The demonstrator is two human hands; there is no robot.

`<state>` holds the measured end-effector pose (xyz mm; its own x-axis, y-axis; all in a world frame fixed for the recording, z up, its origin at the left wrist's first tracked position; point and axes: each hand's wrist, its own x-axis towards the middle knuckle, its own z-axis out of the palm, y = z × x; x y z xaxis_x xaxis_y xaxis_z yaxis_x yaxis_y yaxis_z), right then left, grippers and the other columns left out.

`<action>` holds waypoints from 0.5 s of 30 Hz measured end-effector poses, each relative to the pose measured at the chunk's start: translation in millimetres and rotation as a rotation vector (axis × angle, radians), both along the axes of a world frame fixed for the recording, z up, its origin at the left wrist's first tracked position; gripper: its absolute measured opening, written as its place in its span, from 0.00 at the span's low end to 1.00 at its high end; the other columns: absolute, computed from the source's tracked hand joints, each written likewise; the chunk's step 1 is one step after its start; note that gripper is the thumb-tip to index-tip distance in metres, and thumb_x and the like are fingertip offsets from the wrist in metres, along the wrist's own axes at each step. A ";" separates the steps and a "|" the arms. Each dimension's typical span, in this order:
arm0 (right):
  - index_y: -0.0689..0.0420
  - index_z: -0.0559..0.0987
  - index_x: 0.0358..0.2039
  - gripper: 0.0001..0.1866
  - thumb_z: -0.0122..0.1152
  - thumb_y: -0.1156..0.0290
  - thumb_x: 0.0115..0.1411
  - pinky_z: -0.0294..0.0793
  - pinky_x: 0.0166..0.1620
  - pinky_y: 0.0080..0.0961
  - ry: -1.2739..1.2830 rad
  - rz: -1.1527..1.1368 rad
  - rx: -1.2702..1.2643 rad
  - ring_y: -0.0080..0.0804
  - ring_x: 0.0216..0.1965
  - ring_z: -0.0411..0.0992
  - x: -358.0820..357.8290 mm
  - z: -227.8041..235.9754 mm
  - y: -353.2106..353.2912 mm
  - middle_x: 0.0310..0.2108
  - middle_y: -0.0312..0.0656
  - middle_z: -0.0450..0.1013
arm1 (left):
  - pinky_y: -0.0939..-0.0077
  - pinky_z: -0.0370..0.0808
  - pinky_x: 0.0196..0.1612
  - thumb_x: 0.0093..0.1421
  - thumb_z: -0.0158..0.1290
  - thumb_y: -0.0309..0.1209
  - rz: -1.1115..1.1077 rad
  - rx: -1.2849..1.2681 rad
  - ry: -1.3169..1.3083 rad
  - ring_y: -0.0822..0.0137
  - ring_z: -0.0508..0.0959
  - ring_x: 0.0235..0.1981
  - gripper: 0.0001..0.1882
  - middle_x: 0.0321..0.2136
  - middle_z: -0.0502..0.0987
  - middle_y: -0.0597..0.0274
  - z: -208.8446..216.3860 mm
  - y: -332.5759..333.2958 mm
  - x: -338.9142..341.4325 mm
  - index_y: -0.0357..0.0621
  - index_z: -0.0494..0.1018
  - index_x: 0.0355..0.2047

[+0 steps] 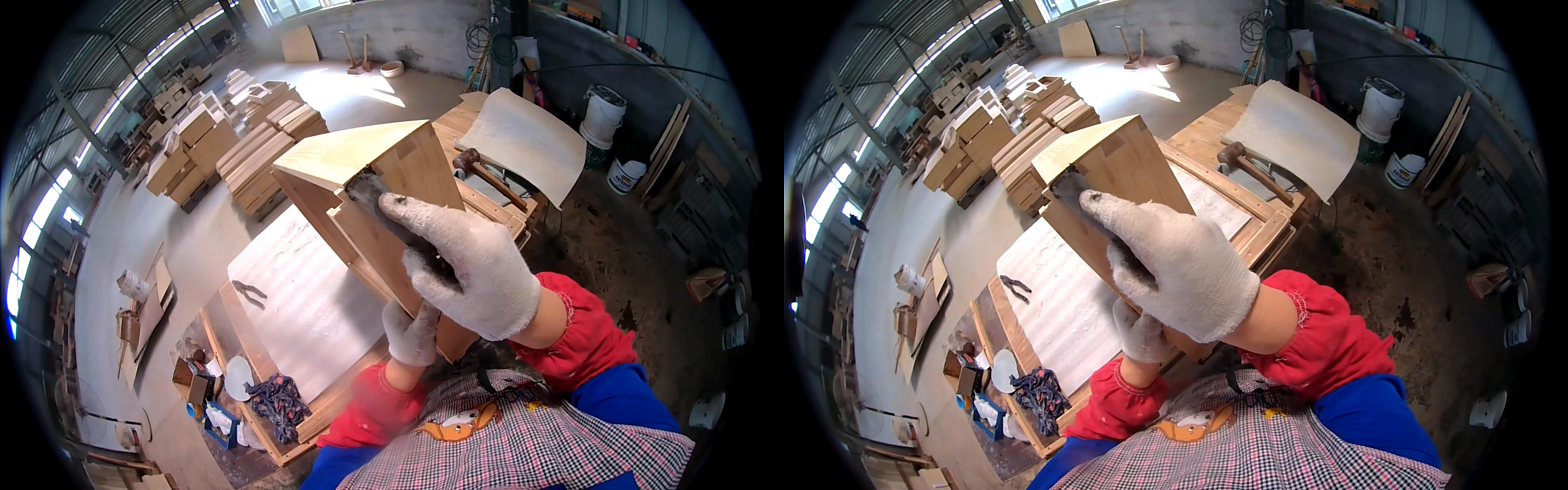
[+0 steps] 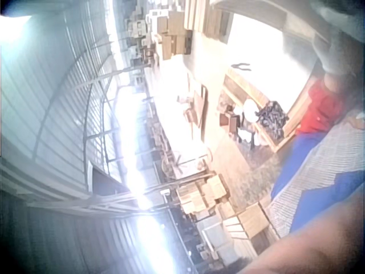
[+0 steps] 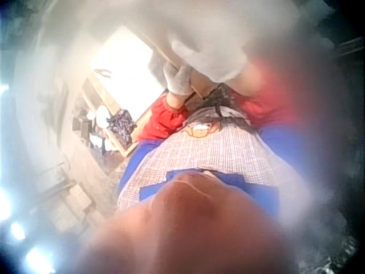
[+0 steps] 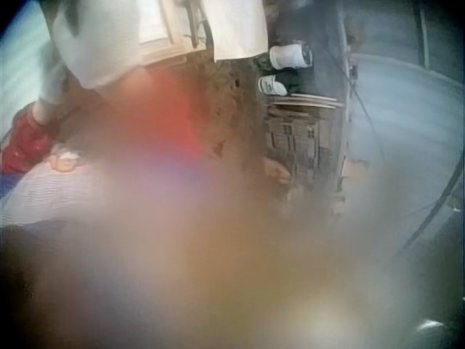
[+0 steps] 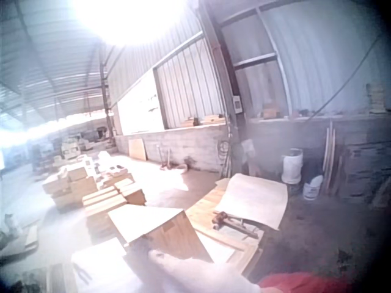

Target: The person applies a dark filler to the corners and joints of a rectangular wooden frame using a small scraper.

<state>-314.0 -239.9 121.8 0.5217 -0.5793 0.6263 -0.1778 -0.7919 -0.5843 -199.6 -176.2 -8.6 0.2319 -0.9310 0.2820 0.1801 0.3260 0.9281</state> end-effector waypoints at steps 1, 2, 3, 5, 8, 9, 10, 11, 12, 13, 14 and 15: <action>0.64 0.72 0.50 0.22 0.56 0.81 0.52 0.75 0.42 0.26 -0.001 0.000 -0.002 0.38 0.37 0.76 -0.5 -0.4 0.5 0.41 0.52 0.75 | 0.73 0.73 0.45 0.59 0.50 0.33 -0.002 -0.006 0.002 0.65 0.75 0.44 0.22 0.44 0.75 0.56 0.0 -0.1 0.2 0.28 0.65 0.48; 0.64 0.72 0.51 0.23 0.56 0.81 0.52 0.75 0.41 0.26 -0.002 0.000 -0.004 0.38 0.37 0.76 -1.5 -0.8 0.9 0.40 0.52 0.75 | 0.73 0.73 0.45 0.59 0.50 0.33 -0.004 -0.013 0.004 0.66 0.75 0.44 0.21 0.44 0.75 0.56 0.0 -0.2 0.6 0.28 0.65 0.48; 0.64 0.72 0.51 0.23 0.57 0.81 0.52 0.75 0.41 0.26 -0.003 0.000 -0.006 0.38 0.37 0.76 -2.6 -0.7 1.2 0.40 0.52 0.75 | 0.73 0.73 0.45 0.59 0.51 0.33 -0.007 -0.019 0.006 0.66 0.75 0.44 0.21 0.44 0.75 0.56 0.1 -0.2 0.8 0.28 0.66 0.47; 0.64 0.72 0.51 0.23 0.56 0.80 0.52 0.75 0.41 0.26 -0.015 0.006 0.010 0.39 0.37 0.76 -4.6 2.6 2.8 0.40 0.52 0.74 | 0.73 0.73 0.45 0.58 0.50 0.32 0.000 -0.020 -0.080 0.66 0.75 0.43 0.20 0.44 0.75 0.55 0.4 0.1 1.6 0.29 0.67 0.46; 0.63 0.71 0.51 0.23 0.56 0.80 0.52 0.75 0.42 0.27 -0.011 0.025 0.029 0.39 0.38 0.76 -0.3 -0.3 1.6 0.41 0.52 0.74 | 0.73 0.73 0.44 0.58 0.50 0.31 0.047 -0.066 -0.221 0.67 0.76 0.42 0.18 0.43 0.75 0.55 -10.0 -0.2 3.9 0.29 0.68 0.44; 0.63 0.71 0.51 0.23 0.56 0.80 0.52 0.75 0.42 0.27 -0.006 0.031 0.034 0.39 0.38 0.76 1.7 -2.6 0.3 0.41 0.52 0.74 | 0.73 0.73 0.43 0.58 0.50 0.31 0.054 -0.062 -0.216 0.66 0.76 0.42 0.18 0.42 0.76 0.54 -8.6 -0.6 4.3 0.29 0.69 0.44; 0.63 0.71 0.51 0.23 0.56 0.80 0.52 0.74 0.43 0.27 0.013 0.026 0.030 0.39 0.39 0.76 0.8 -3.6 0.7 0.42 0.52 0.74 | 0.73 0.73 0.43 0.58 0.51 0.31 0.062 -0.056 -0.210 0.65 0.76 0.41 0.17 0.42 0.76 0.54 -5.3 -0.6 3.7 0.30 0.69 0.43; 0.63 0.71 0.51 0.23 0.56 0.80 0.52 0.74 0.43 0.27 0.032 0.021 0.026 0.39 0.39 0.76 -0.9 -5.1 1.6 0.42 0.52 0.74 | 0.73 0.73 0.43 0.57 0.51 0.31 0.058 -0.022 -0.150 0.62 0.77 0.41 0.17 0.41 0.76 0.53 0.8 0.9 3.0 0.31 0.69 0.43; 0.63 0.71 0.51 0.23 0.56 0.80 0.52 0.74 0.43 0.27 0.053 0.014 0.021 0.39 0.40 0.76 -2.6 -5.8 2.1 0.43 0.52 0.74 | 0.72 0.73 0.43 0.57 0.51 0.30 0.054 -0.017 -0.117 0.61 0.77 0.40 0.17 0.41 0.76 0.53 4.5 0.3 1.9 0.32 0.70 0.43; 0.63 0.71 0.51 0.23 0.56 0.80 0.52 0.74 0.43 0.27 0.011 0.022 0.016 0.39 0.40 0.76 -3.4 -5.7 1.7 0.43 0.51 0.74 | 0.72 0.73 0.43 0.57 0.51 0.30 0.051 -0.012 -0.082 0.59 0.78 0.40 0.16 0.41 0.76 0.52 8.2 -0.4 0.7 0.32 0.70 0.43; 0.62 0.72 0.51 0.23 0.56 0.80 0.52 0.74 0.43 0.27 -0.032 0.030 0.012 0.39 0.40 0.76 -4.0 -5.4 0.8 0.43 0.51 0.74 | 0.72 0.73 0.43 0.57 0.51 0.30 0.051 -0.035 -0.075 0.58 0.78 0.40 0.16 0.41 0.76 0.52 8.9 -1.7 -0.1 0.32 0.70 0.43; 0.62 0.72 0.51 0.23 0.56 0.81 0.52 0.74 0.43 0.26 -0.078 0.040 0.009 0.39 0.40 0.76 -4.1 -4.6 0.3 0.43 0.50 0.74 | 0.71 0.73 0.43 0.57 0.51 0.30 0.054 -0.057 -0.072 0.58 0.78 0.40 0.16 0.41 0.76 0.52 9.8 -1.5 -0.1 0.32 0.70 0.43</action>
